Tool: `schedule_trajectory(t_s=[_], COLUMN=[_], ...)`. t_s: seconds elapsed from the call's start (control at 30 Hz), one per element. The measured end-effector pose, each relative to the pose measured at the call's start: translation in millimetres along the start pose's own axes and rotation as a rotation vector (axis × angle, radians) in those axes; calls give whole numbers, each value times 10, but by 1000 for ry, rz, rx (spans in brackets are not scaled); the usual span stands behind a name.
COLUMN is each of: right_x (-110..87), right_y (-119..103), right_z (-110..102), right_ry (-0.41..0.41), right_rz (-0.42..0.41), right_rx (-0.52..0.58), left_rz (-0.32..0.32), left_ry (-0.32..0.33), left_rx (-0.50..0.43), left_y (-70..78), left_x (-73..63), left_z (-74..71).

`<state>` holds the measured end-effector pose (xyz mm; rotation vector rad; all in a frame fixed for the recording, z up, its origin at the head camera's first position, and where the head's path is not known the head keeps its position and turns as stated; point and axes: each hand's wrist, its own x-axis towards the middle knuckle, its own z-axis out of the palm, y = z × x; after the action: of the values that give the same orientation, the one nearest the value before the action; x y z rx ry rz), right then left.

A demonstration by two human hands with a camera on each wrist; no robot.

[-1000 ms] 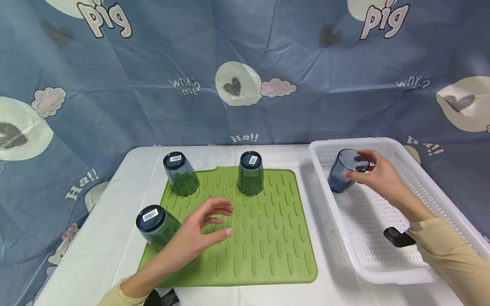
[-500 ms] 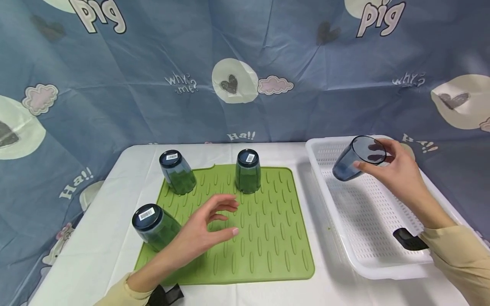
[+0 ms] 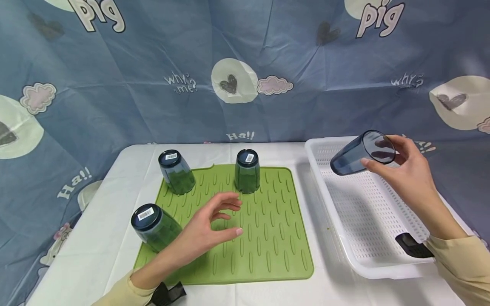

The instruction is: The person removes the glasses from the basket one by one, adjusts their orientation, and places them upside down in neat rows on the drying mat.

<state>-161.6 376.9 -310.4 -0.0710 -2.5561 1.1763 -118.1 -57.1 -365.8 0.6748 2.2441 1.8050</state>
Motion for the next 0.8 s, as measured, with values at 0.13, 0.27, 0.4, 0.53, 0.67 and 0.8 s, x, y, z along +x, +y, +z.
schedule_trajectory(t_s=[0.13, 0.27, 0.4, 0.53, 0.67, 0.8], right_x=[-34, -68, -109, -156, -193, -235], right_y=[-24, -60, -101, -146, -196, -254], right_z=[-4, 34, 81, 106, 121, 146], right_ry=[33, 50, 19, 0, -9, -14], right_rz=[-9, -40, -86, -102, -87, -75], right_rx=[53, 236, 610, 816, 970, 1047], left_rz=[5, 8, 18, 31, 31, 30], left_ry=[-7, -14, -20, -30, -33, -35], left_rx=[-5, -4, -9, -25, -35, -40], left_y=[-2, -2, 6, 13, 21, 29], left_x=[22, 49, 72, 94, 110, 112], left_z=[24, 37, 35, 38, 45, 56])
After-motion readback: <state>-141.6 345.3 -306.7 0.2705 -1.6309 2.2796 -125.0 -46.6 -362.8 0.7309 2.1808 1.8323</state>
